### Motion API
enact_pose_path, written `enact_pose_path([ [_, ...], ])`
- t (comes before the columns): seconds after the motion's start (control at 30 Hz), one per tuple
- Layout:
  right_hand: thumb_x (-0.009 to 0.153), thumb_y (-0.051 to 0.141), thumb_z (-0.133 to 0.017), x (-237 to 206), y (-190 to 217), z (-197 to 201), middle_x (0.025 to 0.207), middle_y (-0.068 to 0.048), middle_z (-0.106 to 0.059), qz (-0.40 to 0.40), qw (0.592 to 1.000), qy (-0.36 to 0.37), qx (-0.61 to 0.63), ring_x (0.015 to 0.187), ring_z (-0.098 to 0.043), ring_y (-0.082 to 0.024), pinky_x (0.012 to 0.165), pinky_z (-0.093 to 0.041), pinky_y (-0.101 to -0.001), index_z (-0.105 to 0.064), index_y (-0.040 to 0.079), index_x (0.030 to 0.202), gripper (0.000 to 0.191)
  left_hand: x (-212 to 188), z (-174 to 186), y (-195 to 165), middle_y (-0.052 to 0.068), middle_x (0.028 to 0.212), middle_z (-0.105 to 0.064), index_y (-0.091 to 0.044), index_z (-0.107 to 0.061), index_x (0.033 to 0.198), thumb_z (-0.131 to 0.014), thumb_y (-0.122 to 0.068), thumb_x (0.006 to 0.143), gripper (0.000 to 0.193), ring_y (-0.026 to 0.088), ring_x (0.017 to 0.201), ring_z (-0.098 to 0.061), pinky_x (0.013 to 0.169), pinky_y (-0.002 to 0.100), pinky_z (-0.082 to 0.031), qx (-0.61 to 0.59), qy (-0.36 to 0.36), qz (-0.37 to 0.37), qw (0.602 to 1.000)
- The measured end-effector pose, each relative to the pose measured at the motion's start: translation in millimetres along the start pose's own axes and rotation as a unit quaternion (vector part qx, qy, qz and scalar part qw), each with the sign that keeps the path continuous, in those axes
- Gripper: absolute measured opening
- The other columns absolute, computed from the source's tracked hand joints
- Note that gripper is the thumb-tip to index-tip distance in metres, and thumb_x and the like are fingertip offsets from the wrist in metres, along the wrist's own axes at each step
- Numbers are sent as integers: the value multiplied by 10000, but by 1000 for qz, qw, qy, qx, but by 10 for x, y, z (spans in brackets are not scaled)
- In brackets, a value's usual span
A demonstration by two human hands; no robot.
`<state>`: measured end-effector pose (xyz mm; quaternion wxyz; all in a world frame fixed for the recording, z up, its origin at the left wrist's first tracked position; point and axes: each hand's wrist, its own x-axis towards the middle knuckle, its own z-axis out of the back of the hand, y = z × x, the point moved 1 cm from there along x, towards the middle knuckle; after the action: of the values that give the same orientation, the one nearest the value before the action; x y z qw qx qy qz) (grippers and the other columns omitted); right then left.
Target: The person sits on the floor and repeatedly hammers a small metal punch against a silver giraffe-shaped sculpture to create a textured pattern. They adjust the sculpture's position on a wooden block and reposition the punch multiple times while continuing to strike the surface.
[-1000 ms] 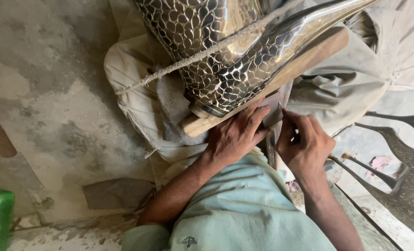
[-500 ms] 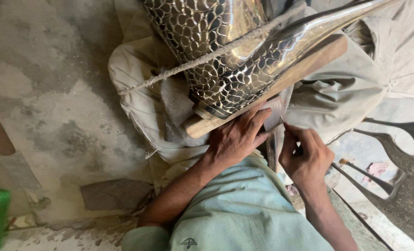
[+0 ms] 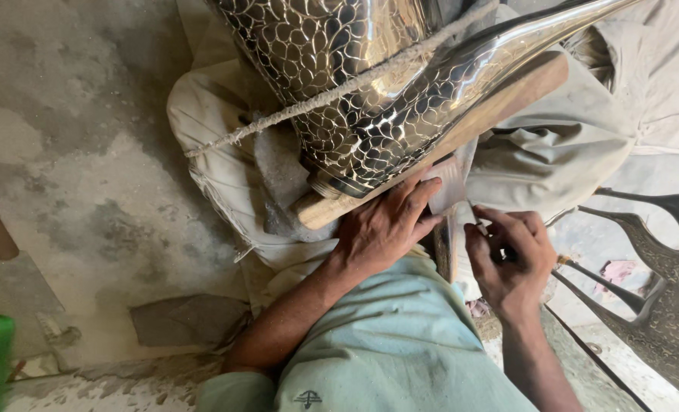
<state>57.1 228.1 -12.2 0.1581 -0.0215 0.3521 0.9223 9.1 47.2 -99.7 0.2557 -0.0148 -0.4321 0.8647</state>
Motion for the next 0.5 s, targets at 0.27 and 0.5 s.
enact_pose_path([
  [0.27,923,-9,-747,-153,-253,-162,885,-80,-651,20,999,8,-27,688,-595,-150,649,-478,-288,-736,70,1263,350,-16,25,-1,137,1491,-554,-136,-435,1467,-909,-285,868,778,325,1298,-625,1089,455,-517,-9,13,-3,1000],
  [0.5,939,15,-740,-213,-239,-283,1021,-141,-680,111,986,-39,-118,778,-691,-207,681,-550,-335,-717,117,1298,374,-3,4,2,145,1476,-555,-134,-434,1452,-909,-288,842,788,337,1285,-632,1090,479,-516,0,2,-6,1000],
])
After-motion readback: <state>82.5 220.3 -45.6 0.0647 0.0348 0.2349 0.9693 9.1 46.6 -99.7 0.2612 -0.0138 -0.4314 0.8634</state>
